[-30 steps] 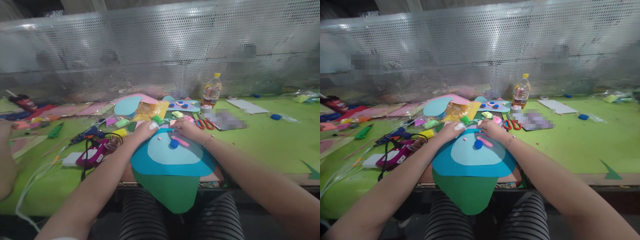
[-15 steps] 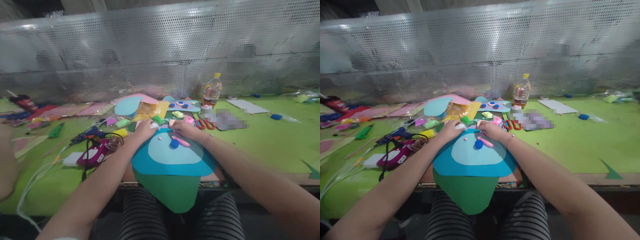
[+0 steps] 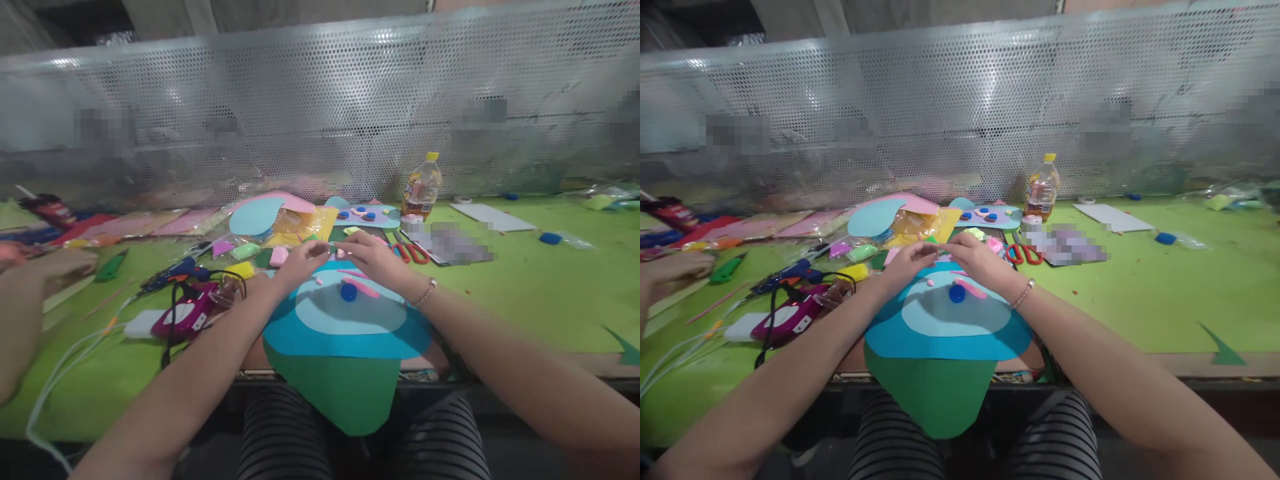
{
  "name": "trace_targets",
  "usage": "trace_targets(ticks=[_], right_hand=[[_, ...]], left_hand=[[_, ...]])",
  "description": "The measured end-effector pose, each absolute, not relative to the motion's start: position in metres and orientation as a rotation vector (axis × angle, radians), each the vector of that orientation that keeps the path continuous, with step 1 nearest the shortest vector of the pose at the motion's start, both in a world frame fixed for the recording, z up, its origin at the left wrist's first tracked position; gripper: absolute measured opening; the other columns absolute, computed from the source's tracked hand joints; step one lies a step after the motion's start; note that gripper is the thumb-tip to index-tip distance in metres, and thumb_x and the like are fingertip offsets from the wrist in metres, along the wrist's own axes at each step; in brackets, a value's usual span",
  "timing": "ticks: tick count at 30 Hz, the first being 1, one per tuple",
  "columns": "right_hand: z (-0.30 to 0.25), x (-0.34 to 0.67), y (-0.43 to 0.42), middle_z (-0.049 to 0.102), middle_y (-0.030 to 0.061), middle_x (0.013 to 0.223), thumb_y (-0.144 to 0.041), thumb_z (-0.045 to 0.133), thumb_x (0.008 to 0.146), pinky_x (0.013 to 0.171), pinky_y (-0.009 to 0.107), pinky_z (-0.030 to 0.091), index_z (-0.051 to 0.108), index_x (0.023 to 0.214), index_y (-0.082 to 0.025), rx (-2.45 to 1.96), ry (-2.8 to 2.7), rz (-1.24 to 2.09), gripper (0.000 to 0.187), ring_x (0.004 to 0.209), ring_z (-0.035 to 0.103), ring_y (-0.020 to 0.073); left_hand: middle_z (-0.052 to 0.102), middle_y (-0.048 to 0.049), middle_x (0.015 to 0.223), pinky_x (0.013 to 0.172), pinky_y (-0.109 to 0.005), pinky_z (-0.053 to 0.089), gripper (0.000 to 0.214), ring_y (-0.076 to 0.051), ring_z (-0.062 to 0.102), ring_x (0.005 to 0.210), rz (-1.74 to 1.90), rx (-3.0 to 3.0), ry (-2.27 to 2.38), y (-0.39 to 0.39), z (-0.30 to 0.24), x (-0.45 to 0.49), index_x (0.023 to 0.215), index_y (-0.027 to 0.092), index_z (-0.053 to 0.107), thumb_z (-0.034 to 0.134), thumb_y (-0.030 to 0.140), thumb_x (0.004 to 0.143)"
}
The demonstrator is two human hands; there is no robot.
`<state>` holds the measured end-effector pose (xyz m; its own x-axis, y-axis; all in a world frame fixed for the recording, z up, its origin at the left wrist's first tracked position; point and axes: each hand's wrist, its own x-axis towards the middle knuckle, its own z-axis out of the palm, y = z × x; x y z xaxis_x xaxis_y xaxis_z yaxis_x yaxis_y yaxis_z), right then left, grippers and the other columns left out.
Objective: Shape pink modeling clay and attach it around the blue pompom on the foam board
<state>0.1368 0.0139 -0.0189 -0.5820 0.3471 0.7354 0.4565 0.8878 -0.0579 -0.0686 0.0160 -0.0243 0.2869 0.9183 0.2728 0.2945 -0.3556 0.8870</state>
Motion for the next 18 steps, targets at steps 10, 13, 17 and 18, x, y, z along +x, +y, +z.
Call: trace_targets(ticks=[10, 13, 17, 18], right_hand=[[-0.009, 0.123, -0.008, 0.059, 0.0073, 0.09, -0.026, 0.039, 0.094, 0.072, 0.033, 0.052, 0.061, 0.102, -0.021, -0.679, -2.246, 0.006, 0.023, 0.08, 0.056, 0.0165], [-0.011, 0.123, -0.008, 0.058, 0.0077, 0.092, -0.024, 0.04, 0.093, 0.076, 0.035, 0.052, 0.061, 0.104, -0.021, -0.67, -2.226, -0.033, 0.023, 0.084, 0.057, 0.0176], [-0.015, 0.125, -0.003, 0.056, 0.0094, 0.102, -0.021, 0.045, 0.091, 0.081, 0.04, 0.052, 0.056, 0.116, -0.022, -0.603, -2.184, -0.134, 0.028, 0.094, 0.056, 0.0199], [-0.015, 0.125, -0.002, 0.055, 0.0093, 0.102, -0.02, 0.047, 0.09, 0.082, 0.04, 0.052, 0.055, 0.118, -0.022, -0.587, -2.165, -0.142, 0.029, 0.094, 0.056, 0.0198]], left_hand=[[0.064, -0.002, 0.074, 0.076, -0.033, 0.048, 0.03, -0.011, 0.058, 0.068, 1.055, 1.345, 0.777, 0.003, -0.025, -0.054, 0.078, 0.015, 0.068, 0.077, 0.037, 0.061], [0.062, -0.0013, 0.069, 0.073, -0.033, 0.048, 0.031, -0.011, 0.058, 0.066, 1.059, 1.357, 0.821, 0.003, -0.026, -0.055, 0.073, 0.013, 0.066, 0.076, 0.041, 0.061], [0.064, -0.0029, 0.071, 0.071, -0.032, 0.048, 0.036, -0.013, 0.06, 0.065, 1.043, 1.394, 0.904, 0.005, -0.027, -0.056, 0.074, 0.014, 0.066, 0.074, 0.048, 0.062], [0.064, -0.0033, 0.072, 0.07, -0.032, 0.047, 0.037, -0.013, 0.06, 0.064, 1.037, 1.401, 0.91, 0.005, -0.027, -0.057, 0.074, 0.014, 0.066, 0.073, 0.049, 0.063]])
